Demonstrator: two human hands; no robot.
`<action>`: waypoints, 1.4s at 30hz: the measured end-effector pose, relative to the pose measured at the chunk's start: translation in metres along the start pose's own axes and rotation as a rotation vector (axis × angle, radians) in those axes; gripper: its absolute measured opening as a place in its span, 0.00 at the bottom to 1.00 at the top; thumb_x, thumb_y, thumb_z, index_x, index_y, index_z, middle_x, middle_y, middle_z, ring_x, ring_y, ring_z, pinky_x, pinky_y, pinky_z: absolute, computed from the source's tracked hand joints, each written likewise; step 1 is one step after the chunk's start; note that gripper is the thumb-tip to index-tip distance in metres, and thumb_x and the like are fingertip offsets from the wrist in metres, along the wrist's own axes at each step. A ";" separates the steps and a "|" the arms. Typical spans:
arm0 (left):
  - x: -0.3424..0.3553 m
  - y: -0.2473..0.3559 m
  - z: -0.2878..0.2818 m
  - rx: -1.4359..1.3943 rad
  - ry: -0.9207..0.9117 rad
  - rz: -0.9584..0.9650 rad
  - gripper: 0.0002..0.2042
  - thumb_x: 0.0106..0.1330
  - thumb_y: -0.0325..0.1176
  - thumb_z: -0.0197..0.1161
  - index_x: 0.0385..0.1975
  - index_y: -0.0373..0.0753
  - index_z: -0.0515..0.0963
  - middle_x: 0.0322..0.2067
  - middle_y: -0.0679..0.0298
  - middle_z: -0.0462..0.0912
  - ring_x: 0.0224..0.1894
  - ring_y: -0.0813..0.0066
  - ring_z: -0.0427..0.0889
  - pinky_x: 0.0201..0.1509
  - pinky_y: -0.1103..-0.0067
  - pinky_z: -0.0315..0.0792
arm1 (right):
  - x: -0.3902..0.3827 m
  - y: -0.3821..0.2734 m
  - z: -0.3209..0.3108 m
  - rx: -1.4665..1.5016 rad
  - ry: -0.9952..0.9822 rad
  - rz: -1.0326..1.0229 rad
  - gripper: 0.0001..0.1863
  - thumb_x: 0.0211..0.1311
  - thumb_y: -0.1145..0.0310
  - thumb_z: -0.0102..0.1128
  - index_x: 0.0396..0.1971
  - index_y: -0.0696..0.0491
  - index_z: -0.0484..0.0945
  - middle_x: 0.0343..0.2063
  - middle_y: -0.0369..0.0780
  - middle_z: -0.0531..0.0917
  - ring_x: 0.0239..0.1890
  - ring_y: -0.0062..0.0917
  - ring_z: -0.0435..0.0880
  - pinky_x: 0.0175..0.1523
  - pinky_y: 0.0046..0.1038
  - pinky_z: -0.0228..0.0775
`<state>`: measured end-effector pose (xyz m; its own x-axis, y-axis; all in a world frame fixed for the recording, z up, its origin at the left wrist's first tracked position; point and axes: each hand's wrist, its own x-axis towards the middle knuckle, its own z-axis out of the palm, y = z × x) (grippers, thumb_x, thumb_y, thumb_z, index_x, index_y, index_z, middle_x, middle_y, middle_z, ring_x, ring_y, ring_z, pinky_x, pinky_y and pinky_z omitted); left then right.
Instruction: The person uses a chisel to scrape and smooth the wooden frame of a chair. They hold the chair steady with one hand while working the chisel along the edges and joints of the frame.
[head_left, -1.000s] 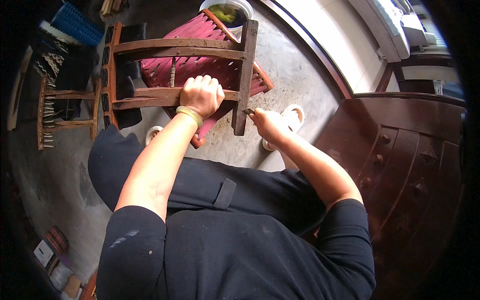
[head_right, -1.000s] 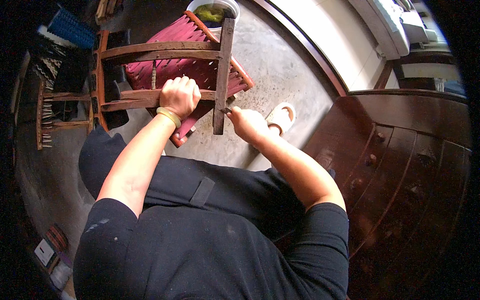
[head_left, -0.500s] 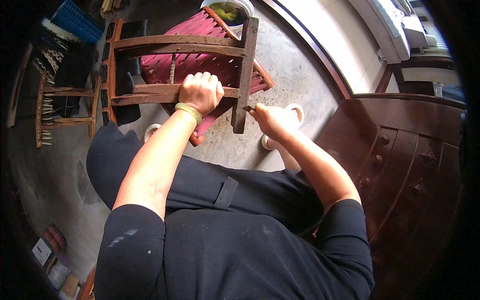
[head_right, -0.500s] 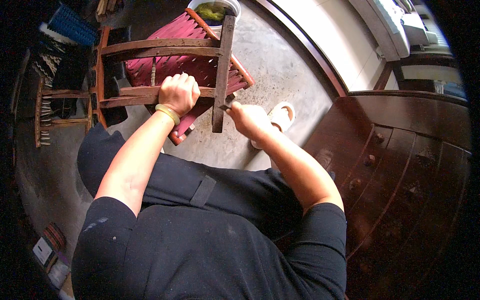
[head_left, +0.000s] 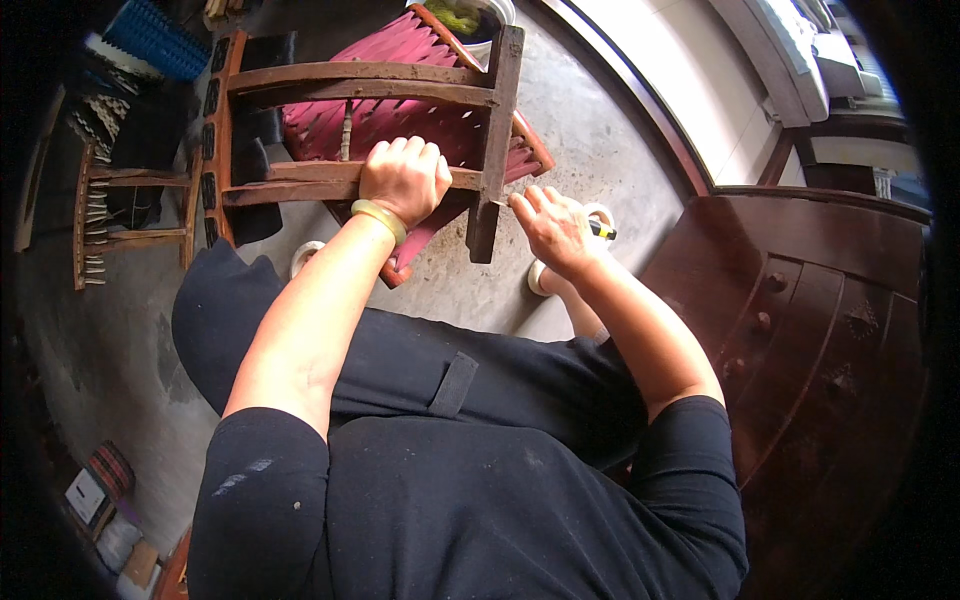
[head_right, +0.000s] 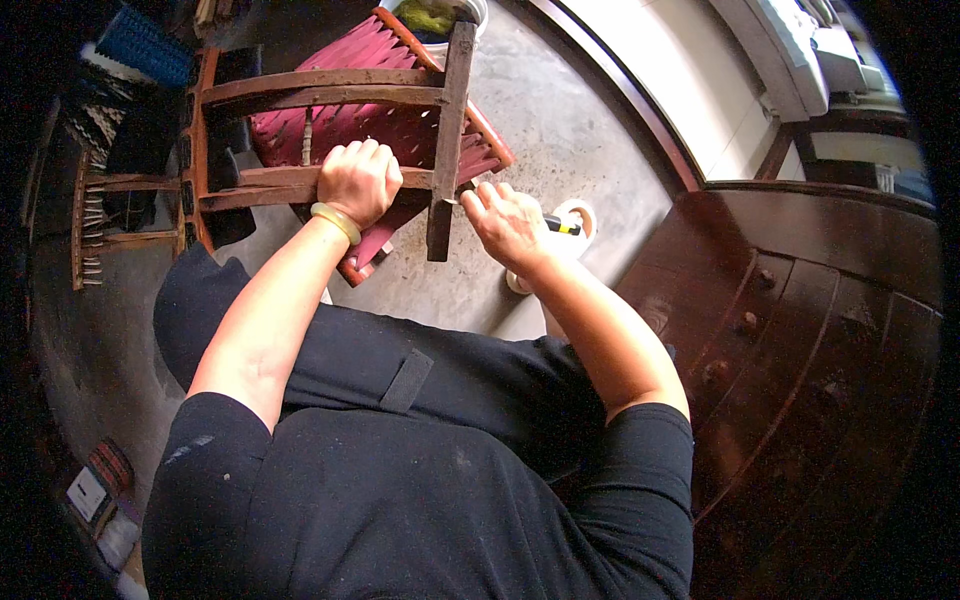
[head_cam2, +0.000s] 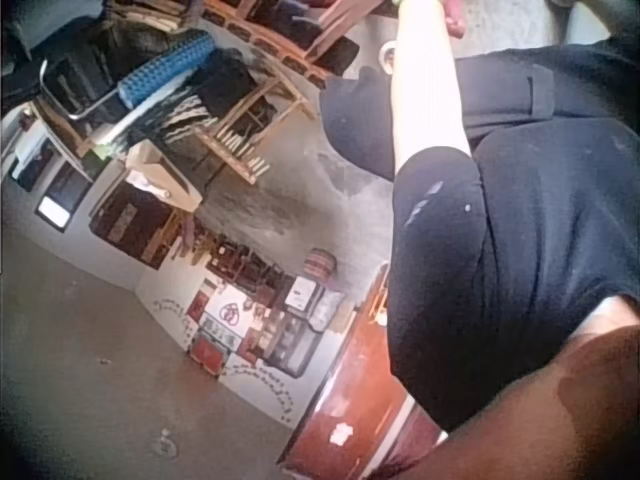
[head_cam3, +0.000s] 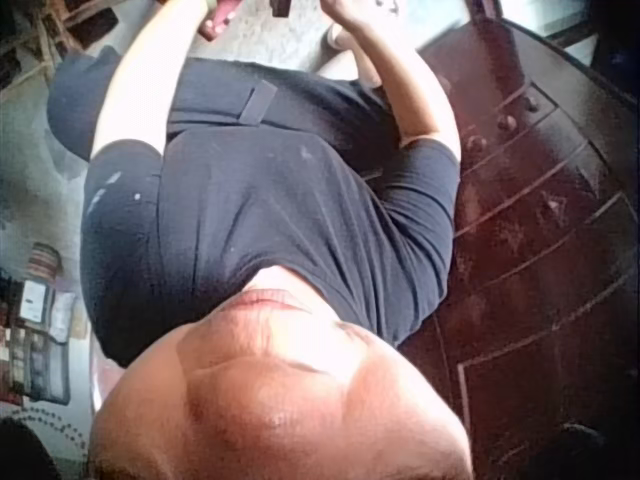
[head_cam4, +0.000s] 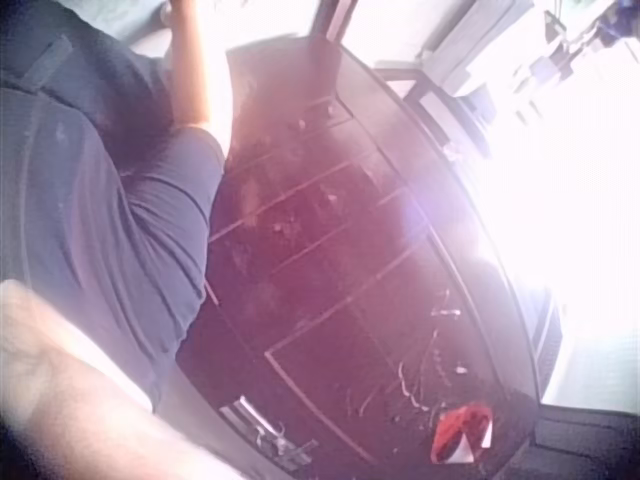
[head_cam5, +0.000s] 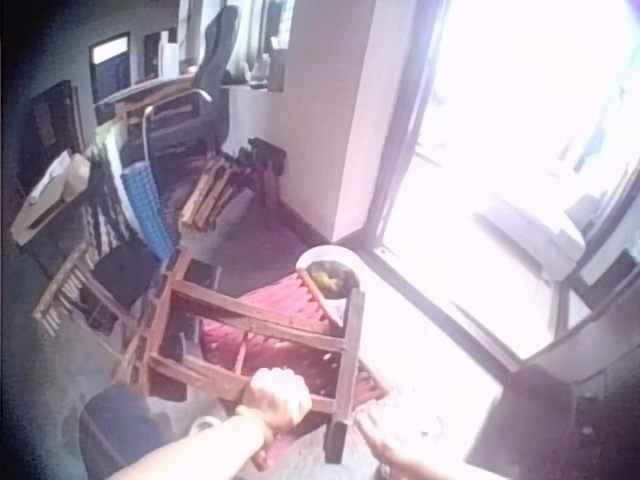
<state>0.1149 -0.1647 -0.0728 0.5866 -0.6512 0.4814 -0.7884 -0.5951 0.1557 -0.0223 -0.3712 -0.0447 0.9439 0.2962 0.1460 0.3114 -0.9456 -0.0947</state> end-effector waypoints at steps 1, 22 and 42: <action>0.000 0.000 0.000 -0.004 0.003 -0.001 0.08 0.57 0.35 0.56 0.19 0.43 0.70 0.21 0.64 0.72 0.27 0.64 0.75 0.32 0.71 0.67 | 0.000 0.000 -0.003 -0.027 -0.014 -0.023 0.08 0.50 0.70 0.55 0.32 0.51 0.71 0.28 0.37 0.73 0.33 0.31 0.77 0.32 0.33 0.73; 0.000 0.001 0.000 0.010 -0.013 -0.001 0.07 0.56 0.35 0.56 0.19 0.43 0.71 0.21 0.64 0.72 0.27 0.65 0.75 0.32 0.70 0.67 | -0.006 -0.013 -0.008 -0.065 -0.104 -0.057 0.05 0.54 0.68 0.53 0.30 0.51 0.71 0.27 0.36 0.75 0.32 0.28 0.77 0.33 0.30 0.73; 0.000 0.001 0.000 0.024 -0.012 -0.005 0.08 0.57 0.36 0.56 0.18 0.43 0.71 0.21 0.64 0.73 0.27 0.65 0.76 0.33 0.70 0.67 | 0.003 -0.006 -0.008 -0.140 -0.178 -0.019 0.04 0.55 0.68 0.52 0.29 0.51 0.71 0.28 0.37 0.76 0.32 0.29 0.80 0.31 0.31 0.74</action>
<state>0.1139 -0.1655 -0.0725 0.5926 -0.6538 0.4706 -0.7810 -0.6093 0.1370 -0.0224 -0.3663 -0.0358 0.9463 0.3218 -0.0307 0.3229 -0.9453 0.0462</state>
